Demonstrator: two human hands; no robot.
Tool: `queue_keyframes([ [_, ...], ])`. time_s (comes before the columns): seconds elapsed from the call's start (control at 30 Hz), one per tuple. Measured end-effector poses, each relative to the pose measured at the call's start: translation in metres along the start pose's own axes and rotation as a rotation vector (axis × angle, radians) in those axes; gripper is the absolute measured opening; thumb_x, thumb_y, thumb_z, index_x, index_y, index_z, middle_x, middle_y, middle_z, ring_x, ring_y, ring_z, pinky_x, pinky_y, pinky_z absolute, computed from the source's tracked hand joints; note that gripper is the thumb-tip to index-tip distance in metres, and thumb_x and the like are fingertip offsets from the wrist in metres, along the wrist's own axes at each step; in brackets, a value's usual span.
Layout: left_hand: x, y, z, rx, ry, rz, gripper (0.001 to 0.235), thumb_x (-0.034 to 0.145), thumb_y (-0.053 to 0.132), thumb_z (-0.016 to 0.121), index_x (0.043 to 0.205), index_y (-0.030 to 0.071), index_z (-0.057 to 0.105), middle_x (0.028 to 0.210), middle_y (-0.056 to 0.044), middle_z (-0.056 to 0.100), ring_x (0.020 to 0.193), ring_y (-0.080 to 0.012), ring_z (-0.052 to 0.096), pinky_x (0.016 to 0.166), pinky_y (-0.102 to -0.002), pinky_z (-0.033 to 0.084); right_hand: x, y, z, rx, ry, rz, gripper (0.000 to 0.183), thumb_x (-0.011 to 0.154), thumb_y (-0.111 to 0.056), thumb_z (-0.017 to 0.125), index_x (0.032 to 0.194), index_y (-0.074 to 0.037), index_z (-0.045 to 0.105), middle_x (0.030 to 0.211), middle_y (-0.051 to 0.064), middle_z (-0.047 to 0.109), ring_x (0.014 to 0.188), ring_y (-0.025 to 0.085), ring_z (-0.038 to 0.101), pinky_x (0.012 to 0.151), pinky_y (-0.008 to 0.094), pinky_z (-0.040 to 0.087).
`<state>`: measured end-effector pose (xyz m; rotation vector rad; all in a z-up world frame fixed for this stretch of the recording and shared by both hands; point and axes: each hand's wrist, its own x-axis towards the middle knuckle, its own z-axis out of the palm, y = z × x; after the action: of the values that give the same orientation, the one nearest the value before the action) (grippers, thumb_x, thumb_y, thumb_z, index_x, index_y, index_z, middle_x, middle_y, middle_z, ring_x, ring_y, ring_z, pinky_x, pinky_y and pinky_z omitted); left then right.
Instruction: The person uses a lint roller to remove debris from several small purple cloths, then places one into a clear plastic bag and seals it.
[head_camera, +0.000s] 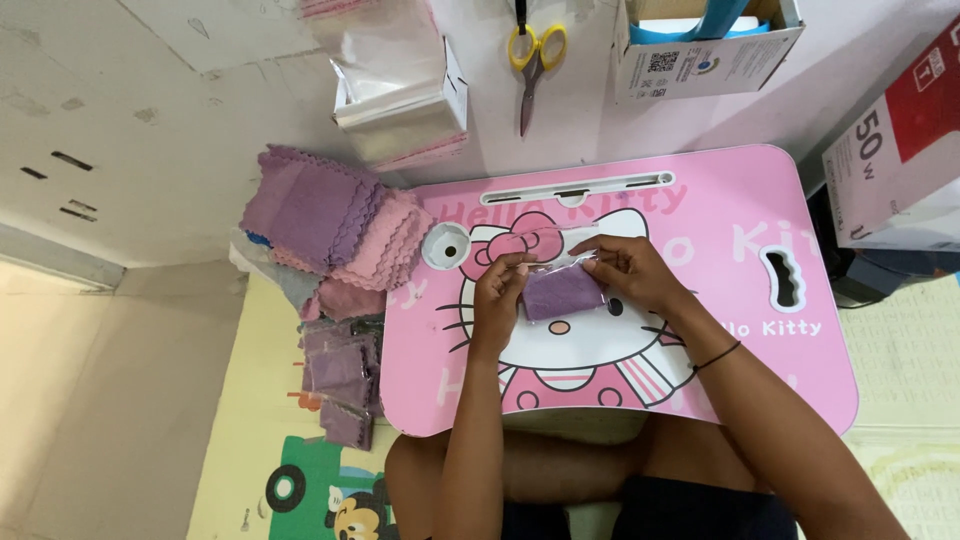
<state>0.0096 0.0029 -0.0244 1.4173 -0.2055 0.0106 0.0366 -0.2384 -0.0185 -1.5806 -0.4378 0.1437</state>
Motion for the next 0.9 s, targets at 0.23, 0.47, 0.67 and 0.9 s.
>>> queue_keyframes([
  [0.23,-0.002,0.014,-0.001,0.057,-0.010,-0.004,0.025,0.106,0.017,0.054,0.124,0.007,0.067,0.111,-0.016,0.074,0.108,-0.0255,0.069,0.101,-0.041,0.048,-0.002,-0.014,0.006,-0.042,0.039,-0.015,0.026,0.096,-0.005,0.059,0.117,0.003,0.072,0.068,0.016,0.069,0.055,0.018,0.063,0.057,0.031,0.053],
  [0.47,-0.004,0.015,0.000,0.077,0.001,-0.008,0.024,0.105,0.016,0.053,0.123,0.010,0.068,0.108,-0.011,0.075,0.104,-0.0184,0.066,0.099,-0.037,0.048,-0.004,-0.009,0.008,-0.012,0.073,-0.045,0.022,0.097,-0.006,0.060,0.113,0.003,0.072,0.072,0.013,0.069,0.058,0.016,0.063,0.057,0.031,0.054],
  [0.67,-0.004,0.017,0.002,0.121,0.003,0.001,0.026,0.107,0.013,0.049,0.125,0.008,0.067,0.114,-0.015,0.075,0.108,-0.0239,0.068,0.099,-0.039,0.048,-0.001,-0.012,0.010,0.016,0.132,-0.039,0.015,0.095,0.001,0.061,0.102,0.006,0.074,0.066,0.014,0.066,0.052,0.019,0.063,0.051,0.032,0.055],
  [0.9,-0.007,0.013,-0.003,0.125,0.011,0.025,0.027,0.107,0.018,0.049,0.127,0.007,0.064,0.117,-0.019,0.072,0.115,-0.0318,0.067,0.103,-0.045,0.048,-0.001,-0.010,0.014,-0.002,0.192,-0.048,0.015,0.097,0.004,0.060,0.100,0.006,0.075,0.066,0.014,0.064,0.050,0.016,0.059,0.048,0.030,0.054],
])
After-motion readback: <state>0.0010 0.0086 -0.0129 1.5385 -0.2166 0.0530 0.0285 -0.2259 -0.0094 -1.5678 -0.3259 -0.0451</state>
